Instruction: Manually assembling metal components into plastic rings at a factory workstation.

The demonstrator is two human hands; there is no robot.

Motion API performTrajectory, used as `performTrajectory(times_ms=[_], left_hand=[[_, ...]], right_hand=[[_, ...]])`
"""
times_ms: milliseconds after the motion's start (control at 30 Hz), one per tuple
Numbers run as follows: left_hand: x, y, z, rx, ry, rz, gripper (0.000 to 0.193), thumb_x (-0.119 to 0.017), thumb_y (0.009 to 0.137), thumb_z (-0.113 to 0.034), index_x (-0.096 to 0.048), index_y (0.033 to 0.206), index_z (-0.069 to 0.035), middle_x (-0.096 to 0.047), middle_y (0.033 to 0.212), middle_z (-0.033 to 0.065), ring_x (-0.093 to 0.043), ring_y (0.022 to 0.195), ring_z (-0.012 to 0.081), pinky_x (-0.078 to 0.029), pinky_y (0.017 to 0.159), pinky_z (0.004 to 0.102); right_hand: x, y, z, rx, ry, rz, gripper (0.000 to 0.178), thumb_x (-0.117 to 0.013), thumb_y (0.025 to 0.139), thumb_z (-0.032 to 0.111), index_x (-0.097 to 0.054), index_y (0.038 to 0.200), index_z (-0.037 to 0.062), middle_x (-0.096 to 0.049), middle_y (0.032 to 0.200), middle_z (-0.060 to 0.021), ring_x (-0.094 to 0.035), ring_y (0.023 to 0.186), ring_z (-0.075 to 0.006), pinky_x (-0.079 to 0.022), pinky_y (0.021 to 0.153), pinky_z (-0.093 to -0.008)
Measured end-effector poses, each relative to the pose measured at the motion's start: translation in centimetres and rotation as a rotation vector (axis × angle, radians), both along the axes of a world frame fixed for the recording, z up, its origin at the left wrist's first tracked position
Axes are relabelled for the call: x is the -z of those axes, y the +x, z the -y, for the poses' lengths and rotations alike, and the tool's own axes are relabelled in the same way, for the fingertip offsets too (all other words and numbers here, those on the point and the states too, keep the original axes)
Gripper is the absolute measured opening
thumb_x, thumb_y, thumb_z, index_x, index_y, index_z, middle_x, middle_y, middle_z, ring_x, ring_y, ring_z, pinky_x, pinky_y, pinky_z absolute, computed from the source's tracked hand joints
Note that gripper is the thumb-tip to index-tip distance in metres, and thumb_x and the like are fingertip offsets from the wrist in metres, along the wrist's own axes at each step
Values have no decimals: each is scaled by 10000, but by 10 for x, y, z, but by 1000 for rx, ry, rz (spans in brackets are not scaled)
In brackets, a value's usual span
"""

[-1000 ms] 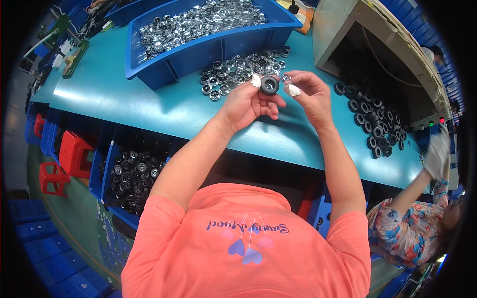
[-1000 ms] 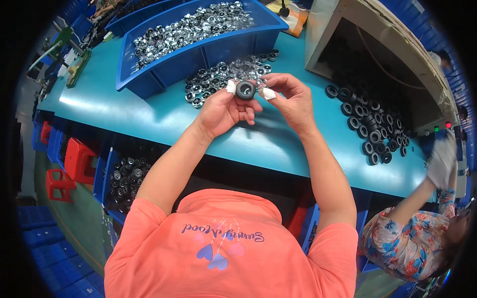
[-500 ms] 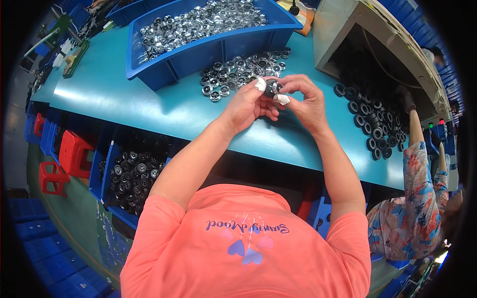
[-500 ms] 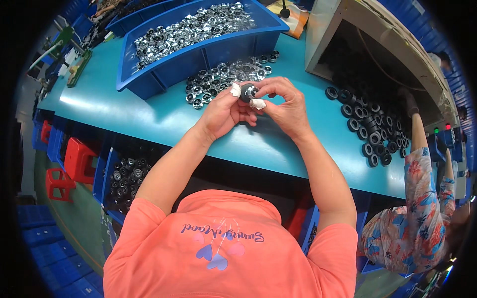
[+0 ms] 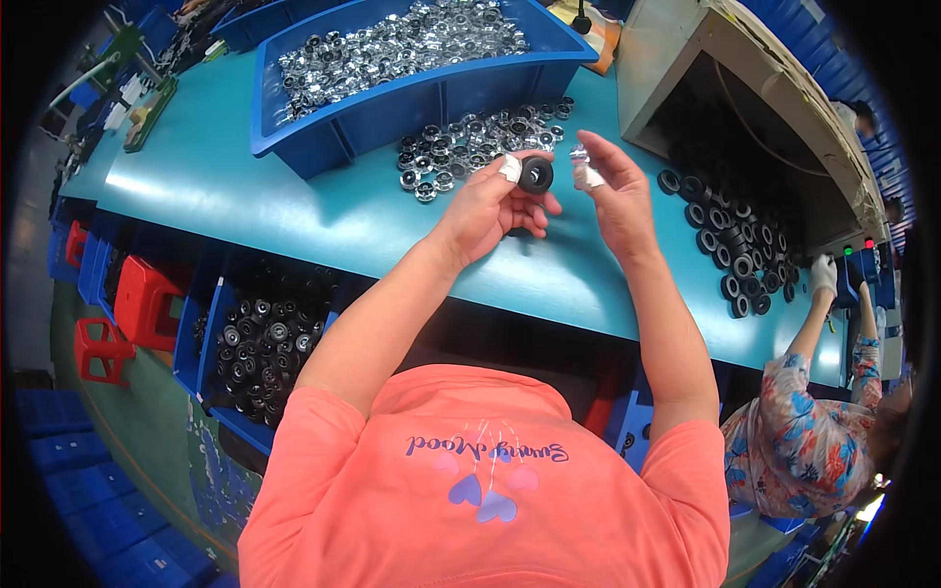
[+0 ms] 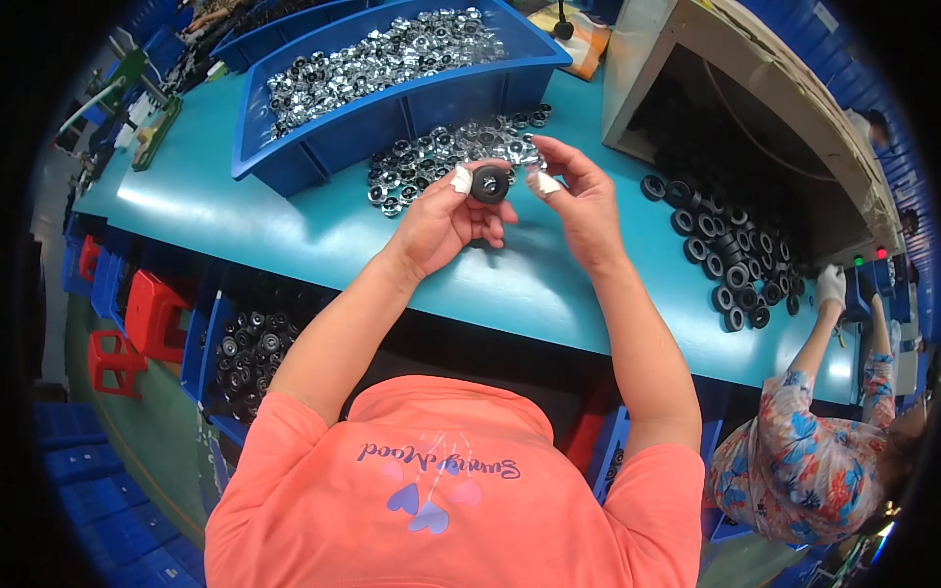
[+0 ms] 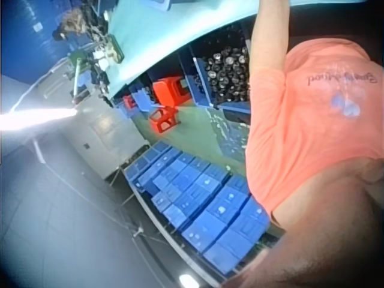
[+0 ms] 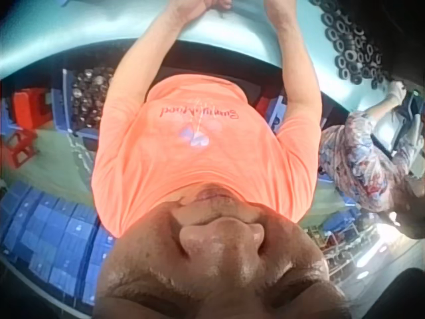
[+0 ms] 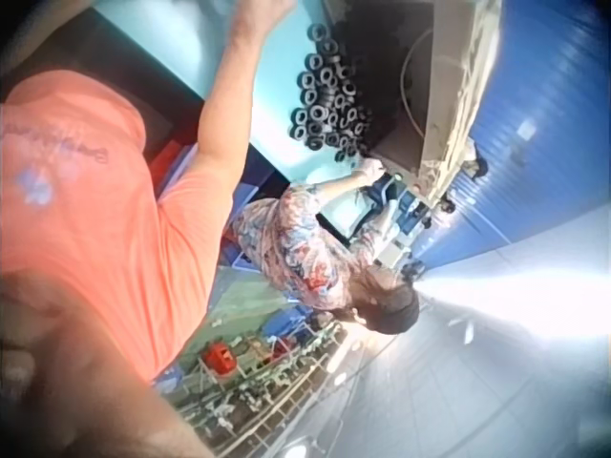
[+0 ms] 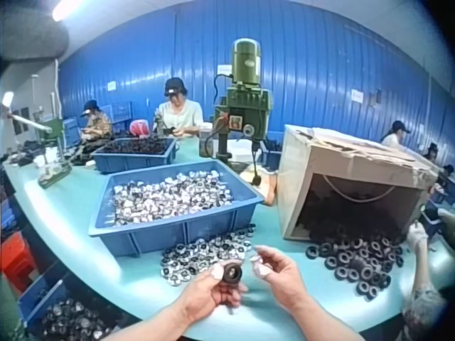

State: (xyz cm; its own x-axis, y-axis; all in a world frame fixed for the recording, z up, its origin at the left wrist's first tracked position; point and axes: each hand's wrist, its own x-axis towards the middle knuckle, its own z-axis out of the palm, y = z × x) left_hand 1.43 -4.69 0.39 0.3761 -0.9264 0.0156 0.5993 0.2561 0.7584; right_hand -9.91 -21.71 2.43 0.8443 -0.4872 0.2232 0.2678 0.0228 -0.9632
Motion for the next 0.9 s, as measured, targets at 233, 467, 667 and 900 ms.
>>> performTrajectory(times_ms=[233, 467, 667, 900], left_hand=[[3, 6, -1, 44, -92, -86, 488, -306, 1088, -371, -470, 1408, -41, -669, 1009, 187, -659, 808, 214, -568, 748, 390], [1, 6, -2, 41, -77, -108, 494, -293, 1089, -372, -469, 1411, -41, -667, 994, 178, -655, 808, 216, -565, 750, 391], [2, 8, -3, 71, -100, -147, 494, -286, 1090, -365, -467, 1416, -40, -667, 986, 174, -654, 796, 215, -566, 749, 392], [0, 5, -2, 23, -63, -114, 440, -327, 1085, -333, -516, 1373, -59, -677, 937, 171, -661, 752, 198, -575, 707, 372]], right_hand=[[4, -1, 7, -81, 169, -12, 409, -722, 899, 82, -621, 1294, 45, -646, 1221, -77, -575, 969, -131, -488, 817, -281], [4, -1, 3, -94, 95, -45, 376, -735, 911, 159, -649, 1263, 56, -673, 1168, -31, -591, 988, -100, -488, 791, -273], [1, -2, 3, -117, 142, -53, 362, -746, 905, 175, -667, 1236, 51, -681, 1116, -27, -593, 956, -92, -484, 781, -262], [-3, -5, -4, -91, -39, -44, 351, -774, 851, 70, -684, 1189, 49, -682, 1034, -16, -615, 963, -100, -508, 868, -278]])
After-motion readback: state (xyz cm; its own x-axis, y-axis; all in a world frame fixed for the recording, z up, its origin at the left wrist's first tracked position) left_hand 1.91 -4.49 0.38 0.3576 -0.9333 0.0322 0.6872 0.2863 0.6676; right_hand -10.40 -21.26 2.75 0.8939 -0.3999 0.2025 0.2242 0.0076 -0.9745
